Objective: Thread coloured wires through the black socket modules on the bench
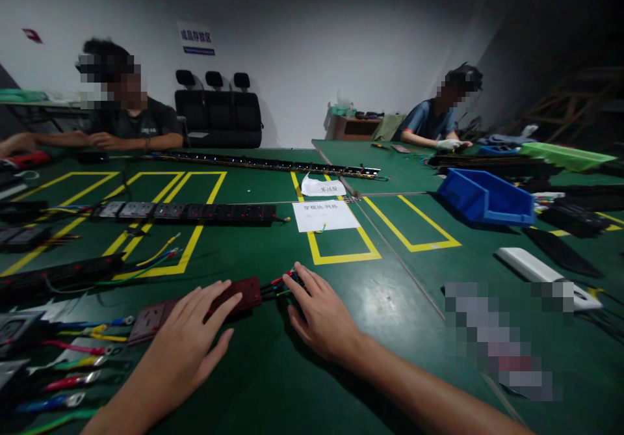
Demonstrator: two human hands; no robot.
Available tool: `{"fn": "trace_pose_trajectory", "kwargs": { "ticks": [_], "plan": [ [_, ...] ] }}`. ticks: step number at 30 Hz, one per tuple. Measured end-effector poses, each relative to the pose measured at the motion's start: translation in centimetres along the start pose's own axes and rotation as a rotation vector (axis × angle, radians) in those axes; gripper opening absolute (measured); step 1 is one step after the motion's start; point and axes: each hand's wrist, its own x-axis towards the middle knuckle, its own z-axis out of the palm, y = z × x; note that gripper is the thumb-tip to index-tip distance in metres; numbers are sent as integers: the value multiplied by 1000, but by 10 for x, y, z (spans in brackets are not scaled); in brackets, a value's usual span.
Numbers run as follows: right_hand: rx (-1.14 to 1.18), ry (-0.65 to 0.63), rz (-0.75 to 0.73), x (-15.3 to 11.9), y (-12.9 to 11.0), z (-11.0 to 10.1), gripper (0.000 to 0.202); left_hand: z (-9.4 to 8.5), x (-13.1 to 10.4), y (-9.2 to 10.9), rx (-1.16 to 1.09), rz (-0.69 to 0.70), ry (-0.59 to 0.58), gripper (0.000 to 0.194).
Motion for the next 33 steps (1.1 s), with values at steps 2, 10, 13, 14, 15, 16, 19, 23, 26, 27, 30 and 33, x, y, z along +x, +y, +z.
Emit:
{"fn": "trace_pose_trajectory", "kwargs": {
  "ticks": [2,10,13,14,15,16,19,23,26,27,30,33],
  "plan": [
    [-5,13,-13,-1,1,1,56,-3,0,2,-4,0,-14,51],
    [-30,64,-33,-6,3,4,48,-6,-3,4,-57,-22,-34,45],
    [-8,71,-33,-7,3,2,44,-6,-4,4,-88,-50,-27,41],
    [1,69,-40,-7,3,1,44,-6,-3,4,-98,-62,-32,41],
    [10,63,-52,-7,3,0,45,-6,-3,5,-109,-72,-41,42],
    [19,53,-66,-7,3,-1,46,-6,-2,5,-118,-81,-52,42],
    [51,19,-100,-8,2,-4,48,-7,-1,7,-137,-94,-76,44],
    [76,13,-93,-7,2,-7,46,-7,0,9,-145,-111,-72,46],
    [85,23,-91,-6,1,-8,42,-9,1,10,-154,-115,-78,46],
    [89,26,-92,-6,1,-8,40,-9,1,10,-156,-117,-79,46],
    [97,35,-84,-6,2,-7,36,-11,2,11,-162,-121,-84,45],
    [104,37,-72,-6,3,-5,32,-12,3,11,-164,-118,-91,44]
  ]
}}
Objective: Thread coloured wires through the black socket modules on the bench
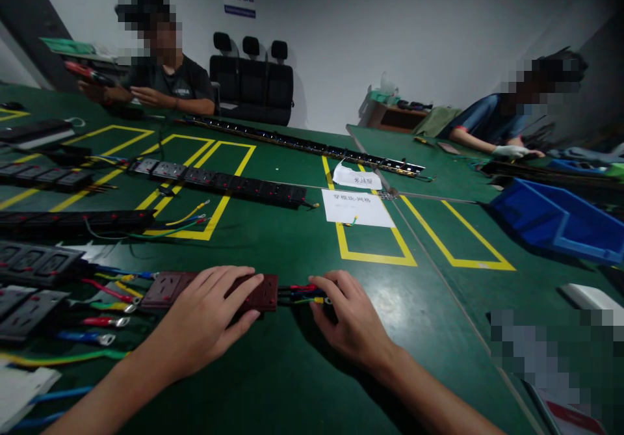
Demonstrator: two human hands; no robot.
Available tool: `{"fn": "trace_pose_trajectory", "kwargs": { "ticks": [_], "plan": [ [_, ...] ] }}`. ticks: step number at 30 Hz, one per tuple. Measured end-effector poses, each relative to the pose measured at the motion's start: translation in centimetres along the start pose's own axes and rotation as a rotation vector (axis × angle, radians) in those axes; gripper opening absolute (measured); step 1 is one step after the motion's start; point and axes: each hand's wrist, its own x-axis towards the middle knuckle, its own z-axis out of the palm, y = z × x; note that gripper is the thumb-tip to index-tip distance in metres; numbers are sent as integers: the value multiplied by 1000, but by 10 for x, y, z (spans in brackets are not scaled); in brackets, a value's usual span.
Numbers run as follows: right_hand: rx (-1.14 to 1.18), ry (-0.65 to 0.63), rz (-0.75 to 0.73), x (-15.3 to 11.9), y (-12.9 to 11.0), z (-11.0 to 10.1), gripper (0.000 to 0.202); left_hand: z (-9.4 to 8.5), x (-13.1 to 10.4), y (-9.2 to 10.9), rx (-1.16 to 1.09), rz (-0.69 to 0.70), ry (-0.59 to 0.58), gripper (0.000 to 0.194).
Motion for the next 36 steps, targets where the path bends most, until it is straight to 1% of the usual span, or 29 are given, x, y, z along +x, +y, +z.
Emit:
{"fn": "trace_pose_trajectory", "kwargs": {
  "ticks": [4,7,14,17,19,26,32,36],
  "plan": [
    [11,2,8,-1,2,2,25,0,0,0,5,10,0,44],
    [12,7,8,0,1,2,26,0,1,0,11,19,2,44],
    [-49,1,35,2,-2,-4,43,2,-1,-2,16,29,21,43],
    [-76,-16,60,4,-5,-8,46,5,-1,-5,11,24,27,45],
    [-83,-52,55,6,-6,-10,46,8,0,-8,11,25,43,46],
    [-68,-91,55,9,-4,-11,37,12,4,-12,5,46,94,45],
    [-46,-112,35,10,-3,-12,25,11,4,-13,23,56,80,46],
    [-75,-105,29,11,-2,-11,22,8,8,-14,18,83,96,44]
  ]
}}
